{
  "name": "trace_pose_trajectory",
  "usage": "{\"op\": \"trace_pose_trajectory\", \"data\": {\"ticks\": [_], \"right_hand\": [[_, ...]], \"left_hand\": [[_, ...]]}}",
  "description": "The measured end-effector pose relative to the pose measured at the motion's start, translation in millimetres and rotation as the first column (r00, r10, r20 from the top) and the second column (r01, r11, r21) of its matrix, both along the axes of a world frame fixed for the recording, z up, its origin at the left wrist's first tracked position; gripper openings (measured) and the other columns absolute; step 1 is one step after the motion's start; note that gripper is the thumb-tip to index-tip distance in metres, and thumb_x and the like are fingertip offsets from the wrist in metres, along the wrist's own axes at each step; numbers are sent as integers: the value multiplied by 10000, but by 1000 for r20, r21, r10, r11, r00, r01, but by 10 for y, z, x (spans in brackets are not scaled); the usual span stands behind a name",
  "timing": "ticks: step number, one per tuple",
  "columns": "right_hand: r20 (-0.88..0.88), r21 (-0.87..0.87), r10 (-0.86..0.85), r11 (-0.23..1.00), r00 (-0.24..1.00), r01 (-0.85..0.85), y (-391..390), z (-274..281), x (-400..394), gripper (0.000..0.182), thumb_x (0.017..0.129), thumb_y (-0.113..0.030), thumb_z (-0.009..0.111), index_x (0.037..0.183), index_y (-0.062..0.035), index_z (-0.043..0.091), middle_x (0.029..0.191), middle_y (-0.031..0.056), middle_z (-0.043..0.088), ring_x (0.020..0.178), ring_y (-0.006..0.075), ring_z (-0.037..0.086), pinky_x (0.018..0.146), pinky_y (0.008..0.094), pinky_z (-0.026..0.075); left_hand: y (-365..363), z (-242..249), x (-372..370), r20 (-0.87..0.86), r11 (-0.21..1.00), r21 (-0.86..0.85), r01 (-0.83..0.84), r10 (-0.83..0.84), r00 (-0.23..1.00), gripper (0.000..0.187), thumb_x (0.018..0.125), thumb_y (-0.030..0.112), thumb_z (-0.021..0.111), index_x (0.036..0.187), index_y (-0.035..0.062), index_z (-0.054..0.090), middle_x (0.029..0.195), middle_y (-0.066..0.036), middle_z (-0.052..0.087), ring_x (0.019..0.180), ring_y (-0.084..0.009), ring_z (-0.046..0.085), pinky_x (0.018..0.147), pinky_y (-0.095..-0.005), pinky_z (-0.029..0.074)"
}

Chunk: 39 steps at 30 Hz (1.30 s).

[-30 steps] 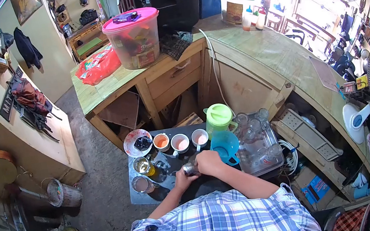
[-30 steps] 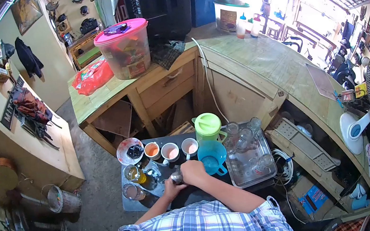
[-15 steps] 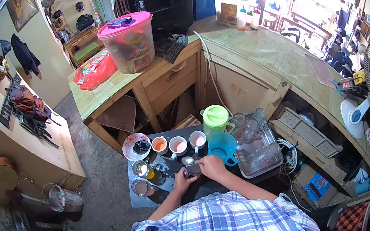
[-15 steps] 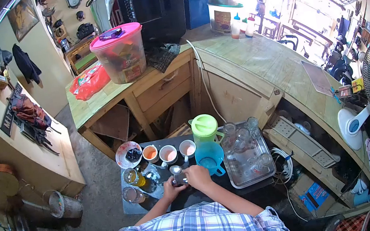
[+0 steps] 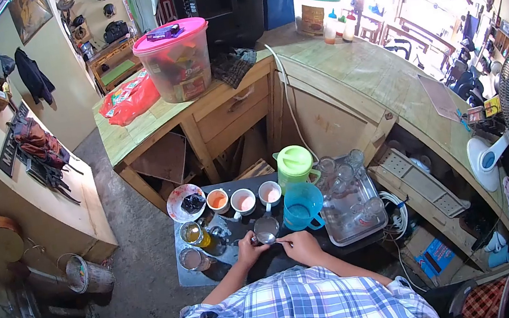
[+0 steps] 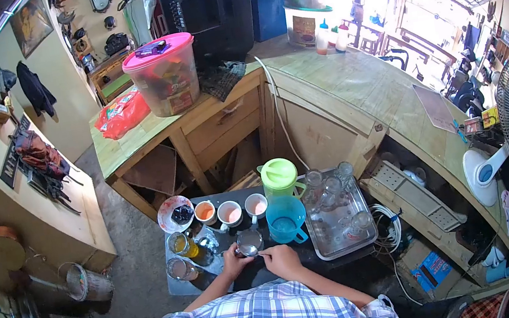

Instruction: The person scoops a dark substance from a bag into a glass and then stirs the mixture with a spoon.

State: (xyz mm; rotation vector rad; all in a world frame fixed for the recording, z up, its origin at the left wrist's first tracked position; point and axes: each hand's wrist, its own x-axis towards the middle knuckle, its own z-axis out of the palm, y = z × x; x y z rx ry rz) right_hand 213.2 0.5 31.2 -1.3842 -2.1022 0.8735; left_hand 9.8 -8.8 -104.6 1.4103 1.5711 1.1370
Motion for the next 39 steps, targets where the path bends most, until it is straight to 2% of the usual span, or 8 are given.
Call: {"op": "trace_pose_trajectory", "data": {"ticks": [11, 17, 19, 23, 30, 33, 36, 39], "right_hand": [[159, 91, 100, 989, 982, -116, 317, -42, -255, 219, 810, -145, 587, 952, -134, 753, 810, 181, 674, 722, 354, 653, 651, 447, 532], [85, 169, -119, 980, 989, 104, 351, -132, -268, 197, 829, -165, 595, 940, -114, 750, 814, 192, 676, 747, 364, 654, 664, 458, 532], [124, 100, 90, 990, 988, -102, 283, -102, -278, 213, 856, -168, 574, 980, -104, 735, 824, 190, 675, 755, 366, 655, 663, 472, 530], [180, 122, -86, 990, 980, 65, 319, -78, -299, 242, 879, -164, 540, 1039, -122, 717, 862, 186, 674, 755, 377, 655, 667, 489, 530], [213, 95, 95, 989, 972, -117, 290, -96, -314, 243, 875, -159, 543, 1041, -128, 717, 832, 187, 668, 739, 373, 652, 653, 485, 528], [171, 139, -131, 984, 977, 107, 349, -153, -320, 246, 869, -168, 548, 1043, -138, 721, 824, 188, 666, 734, 373, 651, 647, 485, 525], [215, 98, 60, 992, 975, -83, 311, -88, -294, 249, 859, -172, 556, 1037, -140, 726, 819, 194, 663, 731, 374, 649, 644, 481, 523], [107, 82, 145, 985, 984, -154, 296, -138, -327, 254, 849, -158, 553, 1033, -143, 728, 829, 201, 663, 731, 375, 648, 645, 475, 524]], "left_hand": [[-38, 208, 60, 100, 1000, -12, -16, 17, 995, 424, 641, 128, 862, 950, -15, 609, 837, -77, 698, 785, -94, 637, 711, -290, 531], [-2, 68, 6, -17, 1000, 18, 2, -2, 1000, 416, 631, 177, 870, 885, -17, 603, 777, -102, 683, 718, -103, 615, 656, -311, 515], [-8, 65, 41, 33, 999, 29, -17, 16, 999, 404, 633, 170, 867, 870, -15, 598, 761, -100, 677, 702, -101, 604, 645, -309, 510], [5, 7, -7, 0, 999, -44, 5, -5, 1000, 387, 639, 155, 861, 857, -14, 589, 745, -87, 671, 697, -86, 591, 645, -301, 508], [-7, 152, 24, 17, 1000, 26, 3, -3, 1000, 392, 637, 143, 865, 858, -15, 582, 775, -85, 689, 731, -70, 598, 652, -302, 513], [-2, 146, 36, 61, 1000, 18, 4, -5, 998, 397, 631, 147, 874, 859, -9, 589, 782, -90, 695, 744, -74, 614, 655, -306, 517], [-10, 169, 33, 135, 1000, -25, 18, -14, 991, 401, 632, 154, 880, 866, -4, 596, 784, -91, 698, 760, -78, 625, 658, -306, 519], [2, 101, -22, -98, 996, -84, 29, -37, 995, 392, 634, 146, 880, 860, 2, 595, 789, -88, 696, 761, -76, 622, 663, -302, 518]]}}
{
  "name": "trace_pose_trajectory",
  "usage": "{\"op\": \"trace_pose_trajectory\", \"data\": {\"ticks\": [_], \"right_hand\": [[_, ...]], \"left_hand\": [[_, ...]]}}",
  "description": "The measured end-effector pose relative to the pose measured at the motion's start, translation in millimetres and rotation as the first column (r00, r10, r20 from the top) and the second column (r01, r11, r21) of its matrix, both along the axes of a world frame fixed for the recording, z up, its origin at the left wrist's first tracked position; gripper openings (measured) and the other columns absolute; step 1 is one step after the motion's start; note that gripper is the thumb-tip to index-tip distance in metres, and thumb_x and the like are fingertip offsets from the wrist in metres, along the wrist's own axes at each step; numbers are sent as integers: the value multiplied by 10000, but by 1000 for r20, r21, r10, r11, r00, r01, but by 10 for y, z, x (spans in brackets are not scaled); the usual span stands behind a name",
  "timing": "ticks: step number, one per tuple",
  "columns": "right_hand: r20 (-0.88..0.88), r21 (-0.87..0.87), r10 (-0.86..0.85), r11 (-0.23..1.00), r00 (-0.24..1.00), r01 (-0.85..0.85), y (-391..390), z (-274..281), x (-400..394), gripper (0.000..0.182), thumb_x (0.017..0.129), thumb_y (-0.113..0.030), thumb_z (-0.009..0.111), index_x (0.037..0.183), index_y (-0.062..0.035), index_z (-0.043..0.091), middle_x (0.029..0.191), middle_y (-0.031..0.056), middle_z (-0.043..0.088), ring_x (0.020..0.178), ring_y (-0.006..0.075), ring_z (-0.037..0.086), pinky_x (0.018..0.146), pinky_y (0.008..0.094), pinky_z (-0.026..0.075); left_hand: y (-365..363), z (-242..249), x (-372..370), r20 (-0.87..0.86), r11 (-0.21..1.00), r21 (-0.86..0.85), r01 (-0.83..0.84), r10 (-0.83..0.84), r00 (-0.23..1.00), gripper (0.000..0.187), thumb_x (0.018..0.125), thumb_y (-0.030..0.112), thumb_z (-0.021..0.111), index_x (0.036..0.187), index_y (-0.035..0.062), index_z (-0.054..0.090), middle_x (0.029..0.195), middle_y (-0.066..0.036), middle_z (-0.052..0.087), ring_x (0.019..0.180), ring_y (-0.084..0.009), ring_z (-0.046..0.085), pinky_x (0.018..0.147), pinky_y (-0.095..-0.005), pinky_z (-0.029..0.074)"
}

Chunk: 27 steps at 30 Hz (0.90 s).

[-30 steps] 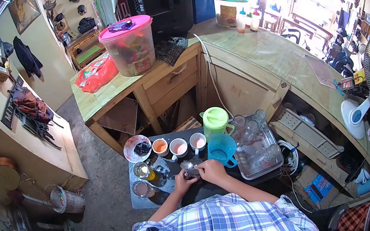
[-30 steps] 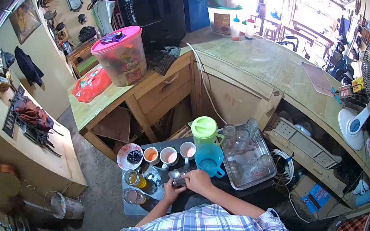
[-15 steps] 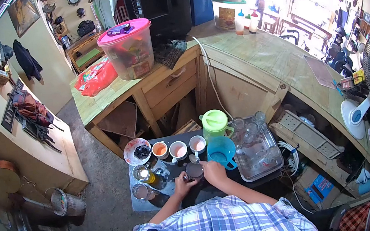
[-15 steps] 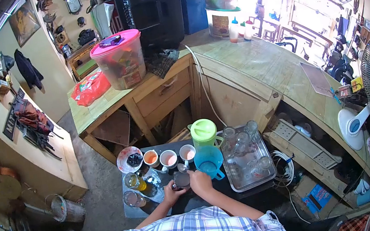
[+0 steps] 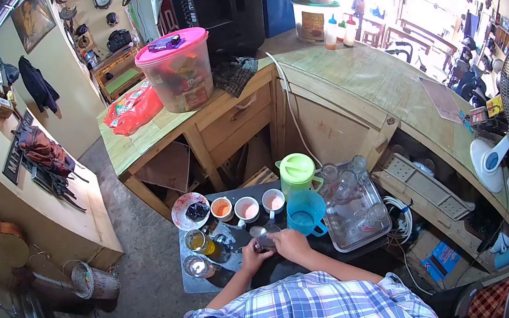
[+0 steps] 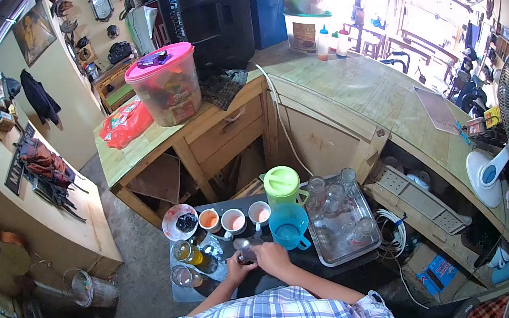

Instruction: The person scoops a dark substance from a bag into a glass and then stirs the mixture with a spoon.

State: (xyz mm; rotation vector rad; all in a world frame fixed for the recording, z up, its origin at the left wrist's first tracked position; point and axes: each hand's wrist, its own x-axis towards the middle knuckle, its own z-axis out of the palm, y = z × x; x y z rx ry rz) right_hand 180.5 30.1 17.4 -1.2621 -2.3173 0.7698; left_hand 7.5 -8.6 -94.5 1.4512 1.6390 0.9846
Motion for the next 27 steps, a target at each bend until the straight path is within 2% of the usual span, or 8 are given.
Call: {"op": "trace_pose_trajectory", "data": {"ticks": [2, 5, 12, 14, 15, 18, 25, 27], "right_hand": [[1, 14, -218, 976, 976, 218, 29, 48, -3, 258, 839, -155, 562, 1038, -137, 726, 839, 206, 665, 728, 373, 647, 653, 470, 527], [44, 32, -59, 998, 997, 57, 20, 0, 25, 255, 841, -156, 567, 1039, -126, 724, 845, 205, 668, 725, 374, 645, 661, 466, 529], [12, 23, -257, 966, 966, 257, 40, -21, 19, 266, 849, -142, 553, 1057, -112, 715, 835, 210, 665, 739, 382, 648, 665, 476, 527], [57, -22, 13, 1000, 998, -11, -22, -22, 32, 273, 859, -135, 539, 1073, -101, 705, 813, 211, 660, 737, 379, 651, 649, 479, 525], [57, -20, 11, 1000, 998, -10, -12, -8, 30, 273, 859, -135, 539, 1073, -101, 705, 813, 211, 660, 737, 379, 651, 649, 479, 525], [18, 23, -217, 976, 976, 217, 40, 10, 4, 291, 870, -134, 518, 1097, -99, 697, 802, 220, 656, 734, 382, 652, 639, 486, 523], [46, 55, -33, 998, 998, 31, 4, -40, -11, 289, 865, -127, 532, 1095, -128, 706, 812, 194, 664, 717, 369, 648, 635, 477, 524], [32, 27, -214, 977, 976, 214, 78, -31, -25, 282, 857, -130, 542, 1080, -139, 713, 816, 186, 666, 714, 367, 645, 641, 472, 527]], "left_hand": [[-4, 55, 35, 93, 999, 39, -30, 27, 995, 415, 618, 158, 887, 859, -2, 589, 776, -87, 689, 735, -80, 614, 660, -307, 517], [-12, 97, 78, 235, 995, 84, -59, 38, 971, 434, 603, 170, 894, 845, -1, 577, 771, -87, 684, 709, -86, 599, 657, -317, 515], [7, -51, 7, 66, 998, 52, -23, 19, 998, 440, 600, 167, 887, 898, 3, 609, 797, -113, 686, 733, -112, 632, 675, -324, 521], [-6, -24, 26, 106, 997, 49, -52, 47, 993, 455, 597, 178, 886, 923, 3, 620, 806, -129, 689, 744, -138, 657, 684, -324, 525], [1, -17, 24, 106, 997, 51, -51, 45, 993, 455, 597, 178, 886, 923, 3, 620, 806, -129, 689, 744, -138, 657, 684, -324, 525], [17, 0, 15, 77, 998, 67, -22, 17, 997, 451, 603, 176, 884, 924, 1, 621, 831, -127, 700, 752, -154, 668, 692, -327, 528], [4, 29, 22, 110, 998, 62, -22, 15, 994, 442, 623, 163, 877, 945, -3, 625, 850, -114, 705, 780, -148, 667, 707, -325, 528], [0, 30, 16, 95, 997, 73, -5, -2, 995, 443, 629, 167, 876, 949, -6, 624, 850, -114, 705, 787, -142, 665, 708, -321, 528]]}}
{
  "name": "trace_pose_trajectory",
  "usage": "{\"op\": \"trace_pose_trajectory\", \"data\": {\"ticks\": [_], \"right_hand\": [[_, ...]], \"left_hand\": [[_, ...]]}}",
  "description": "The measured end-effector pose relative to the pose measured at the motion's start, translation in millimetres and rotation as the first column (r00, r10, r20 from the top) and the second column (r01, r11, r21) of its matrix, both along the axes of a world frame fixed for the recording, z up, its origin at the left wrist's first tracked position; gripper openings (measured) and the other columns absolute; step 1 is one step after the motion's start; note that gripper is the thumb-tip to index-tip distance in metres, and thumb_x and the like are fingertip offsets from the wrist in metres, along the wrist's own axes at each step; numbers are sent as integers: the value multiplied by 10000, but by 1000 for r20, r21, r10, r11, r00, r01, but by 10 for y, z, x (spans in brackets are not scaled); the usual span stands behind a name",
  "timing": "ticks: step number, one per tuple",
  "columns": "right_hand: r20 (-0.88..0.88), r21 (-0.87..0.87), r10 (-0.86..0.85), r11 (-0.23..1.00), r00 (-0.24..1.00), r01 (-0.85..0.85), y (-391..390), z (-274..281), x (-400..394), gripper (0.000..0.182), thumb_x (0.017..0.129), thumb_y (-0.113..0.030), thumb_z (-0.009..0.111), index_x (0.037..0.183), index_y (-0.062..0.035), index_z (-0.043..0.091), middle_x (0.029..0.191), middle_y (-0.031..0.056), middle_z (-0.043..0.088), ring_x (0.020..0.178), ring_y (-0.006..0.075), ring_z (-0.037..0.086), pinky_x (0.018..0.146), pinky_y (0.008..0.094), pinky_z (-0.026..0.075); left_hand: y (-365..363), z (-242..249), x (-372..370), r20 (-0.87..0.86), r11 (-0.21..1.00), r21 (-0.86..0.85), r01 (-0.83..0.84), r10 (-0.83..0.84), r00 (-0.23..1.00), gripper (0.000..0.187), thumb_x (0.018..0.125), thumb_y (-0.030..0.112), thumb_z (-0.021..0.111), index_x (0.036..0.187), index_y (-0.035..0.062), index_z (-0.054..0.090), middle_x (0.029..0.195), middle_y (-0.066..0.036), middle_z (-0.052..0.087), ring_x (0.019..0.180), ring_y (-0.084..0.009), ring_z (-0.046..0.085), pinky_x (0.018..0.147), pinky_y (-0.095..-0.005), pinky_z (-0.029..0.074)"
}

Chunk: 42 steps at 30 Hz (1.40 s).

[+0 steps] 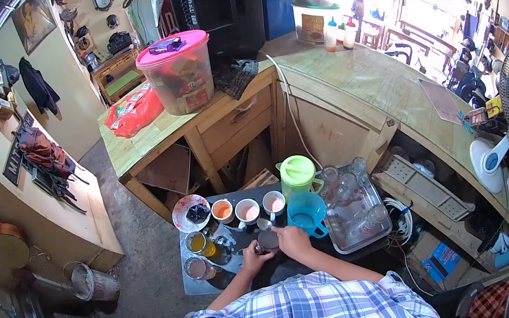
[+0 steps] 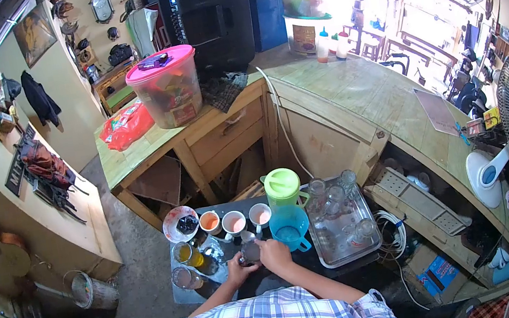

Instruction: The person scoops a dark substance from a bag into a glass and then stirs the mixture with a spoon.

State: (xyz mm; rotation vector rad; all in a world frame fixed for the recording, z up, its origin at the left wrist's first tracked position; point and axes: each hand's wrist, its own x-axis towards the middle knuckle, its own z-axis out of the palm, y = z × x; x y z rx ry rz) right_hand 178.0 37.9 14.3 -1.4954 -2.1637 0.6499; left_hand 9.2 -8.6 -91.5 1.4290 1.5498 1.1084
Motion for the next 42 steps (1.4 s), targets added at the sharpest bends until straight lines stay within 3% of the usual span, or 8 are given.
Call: {"op": "trace_pose_trajectory", "data": {"ticks": [4, 10, 13, 23, 28, 31, 37, 42], "right_hand": [[44, -7, 161, 987, 986, -161, -98, 38, -16, 270, 854, -146, 552, 1065, -140, 720, 775, 188, 661, 715, 364, 650, 644, 471, 530], [9, -15, -32, 999, 999, 32, -10, 29, -52, 279, 847, -139, 539, 1057, -143, 724, 794, 214, 663, 705, 387, 647, 633, 480, 531], [19, 5, 167, 986, 986, -167, -107, 58, -28, 281, 857, -137, 529, 1060, -143, 723, 788, 222, 661, 710, 387, 649, 625, 481, 530], [7, -66, 156, 986, 988, -156, -74, 109, -2, 273, 834, -149, 541, 1025, -140, 735, 780, 222, 659, 702, 382, 650, 644, 479, 534], [-20, 18, -52, 998, 998, 53, 7, 7, -61, 249, 811, -163, 560, 972, -147, 750, 769, 204, 664, 700, 381, 650, 650, 472, 535], [27, -40, 166, 986, 986, -165, -70, 89, -26, 243, 824, -162, 555, 972, -145, 748, 773, 198, 666, 715, 376, 651, 652, 471, 535], [23, -24, -24, 999, 999, 25, 52, 28, -59, 239, 841, -175, 554, 983, -154, 745, 797, 196, 672, 738, 380, 655, 674, 480, 534], [-1, -64, 126, 990, 992, -126, -23, 63, -18, 243, 846, -178, 549, 988, -161, 744, 801, 211, 669, 740, 386, 654, 683, 483, 536]], "left_hand": [[-15, 70, 9, 17, 1000, -26, 7, -7, 1000, 443, 637, 167, 874, 953, -11, 620, 846, -114, 703, 786, -119, 649, 709, -312, 526], [10, -89, -14, 11, 1000, -22, 9, -8, 1000, 450, 629, 168, 877, 949, -9, 616, 843, -112, 699, 775, -113, 637, 709, -314, 524], [5, -49, -6, 0, 1000, 10, 0, 0, 1000, 447, 622, 175, 880, 924, -8, 607, 832, -113, 693, 765, -118, 636, 698, -322, 520], [8, -68, -4, 17, 999, 34, -22, 22, 1000, 422, 628, 188, 872, 887, -3, 599, 804, -125, 682, 727, -144, 631, 681, -340, 512], [9, -52, -18, -10, 1000, -14, 9, -9, 1000, 425, 627, 190, 875, 898, 0, 609, 812, -115, 685, 732, -130, 622, 688, -333, 514], [-14, 32, 12, 12, 1000, 9, -2, 1, 1000, 421, 630, 175, 873, 912, 0, 613, 818, -103, 686, 740, -117, 618, 691, -324, 515], [-4, 12, -7, -26, 1000, 8, 21, -21, 999, 422, 641, 136, 866, 950, -1, 613, 854, -92, 695, 776, -103, 628, 712, -306, 522], [-2, 48, 3, -14, 999, 33, 16, -15, 1000, 428, 641, 133, 865, 960, -4, 613, 873, -102, 700, 804, -114, 648, 726, -308, 529]]}}
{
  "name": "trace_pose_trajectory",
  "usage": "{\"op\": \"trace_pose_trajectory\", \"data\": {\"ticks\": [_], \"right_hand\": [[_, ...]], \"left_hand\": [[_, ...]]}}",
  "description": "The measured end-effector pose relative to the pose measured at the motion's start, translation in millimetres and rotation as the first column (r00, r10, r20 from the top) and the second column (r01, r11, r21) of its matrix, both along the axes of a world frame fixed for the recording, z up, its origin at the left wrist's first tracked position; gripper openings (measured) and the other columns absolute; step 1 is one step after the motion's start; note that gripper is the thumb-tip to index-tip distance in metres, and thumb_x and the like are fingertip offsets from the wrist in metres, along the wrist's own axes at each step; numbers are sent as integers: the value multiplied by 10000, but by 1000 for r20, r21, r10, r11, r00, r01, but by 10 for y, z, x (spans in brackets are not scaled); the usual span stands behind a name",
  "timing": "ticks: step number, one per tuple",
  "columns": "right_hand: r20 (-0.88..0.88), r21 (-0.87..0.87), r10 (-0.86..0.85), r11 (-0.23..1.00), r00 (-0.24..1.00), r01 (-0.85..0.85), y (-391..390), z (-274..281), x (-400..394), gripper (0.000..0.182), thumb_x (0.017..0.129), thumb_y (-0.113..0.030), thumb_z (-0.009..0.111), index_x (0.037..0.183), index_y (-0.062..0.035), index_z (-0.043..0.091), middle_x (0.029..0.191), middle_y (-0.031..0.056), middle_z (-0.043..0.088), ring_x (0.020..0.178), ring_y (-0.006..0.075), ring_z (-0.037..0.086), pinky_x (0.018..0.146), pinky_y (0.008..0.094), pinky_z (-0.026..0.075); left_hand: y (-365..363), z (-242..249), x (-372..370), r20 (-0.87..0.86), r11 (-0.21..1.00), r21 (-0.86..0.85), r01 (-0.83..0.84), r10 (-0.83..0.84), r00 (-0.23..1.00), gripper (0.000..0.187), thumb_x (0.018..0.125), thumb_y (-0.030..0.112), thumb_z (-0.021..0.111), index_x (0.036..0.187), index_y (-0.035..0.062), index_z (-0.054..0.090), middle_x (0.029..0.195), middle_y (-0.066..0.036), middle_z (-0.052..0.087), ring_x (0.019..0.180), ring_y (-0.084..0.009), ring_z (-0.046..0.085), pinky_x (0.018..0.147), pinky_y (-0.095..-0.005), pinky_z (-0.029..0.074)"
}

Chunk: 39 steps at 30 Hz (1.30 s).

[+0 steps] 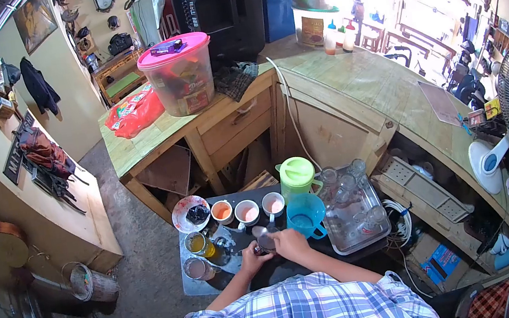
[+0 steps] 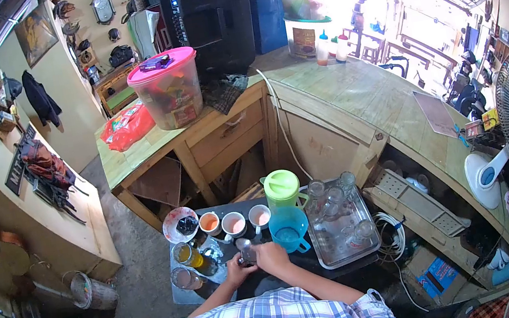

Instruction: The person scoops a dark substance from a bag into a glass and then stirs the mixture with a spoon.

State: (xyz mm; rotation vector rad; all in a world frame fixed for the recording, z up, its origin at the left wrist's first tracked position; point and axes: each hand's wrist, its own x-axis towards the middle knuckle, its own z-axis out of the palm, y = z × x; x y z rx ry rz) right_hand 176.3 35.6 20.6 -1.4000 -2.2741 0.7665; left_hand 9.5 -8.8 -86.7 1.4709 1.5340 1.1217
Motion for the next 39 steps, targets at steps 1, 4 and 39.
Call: {"op": "trace_pose_trajectory", "data": {"ticks": [1, 4, 39], "right_hand": [[-10, 15, -105, 994, 994, 105, 43, -52, -9, 247, 844, -176, 550, 998, -170, 743, 804, 214, 668, 740, 388, 653, 690, 484, 536], [-6, 13, -93, 996, 996, 93, 33, -40, 19, 255, 841, -171, 553, 1016, -177, 739, 810, 219, 667, 739, 391, 652, 695, 484, 536], [116, -99, 90, 992, 989, -78, -237, 263, 586, 239, 852, -212, 582, 1037, -216, 733, 864, 165, 682, 770, 358, 651, 684, 468, 522]], "left_hand": [[2, 1, -3, 6, 1000, -4, 2, -2, 1000, 438, 638, 144, 869, 962, -5, 614, 868, -103, 700, 802, -121, 653, 724, -311, 531], [-1, 9, -6, -13, 1000, 24, -1, 1, 1000, 451, 630, 166, 876, 956, -7, 616, 856, -105, 700, 793, -136, 663, 720, -319, 533], [20, -119, -29, -27, 998, 44, -35, 37, 999, 440, 592, 194, 883, 793, 2, 542, 720, -139, 646, 683, -154, 632, 638, -346, 502]]}}
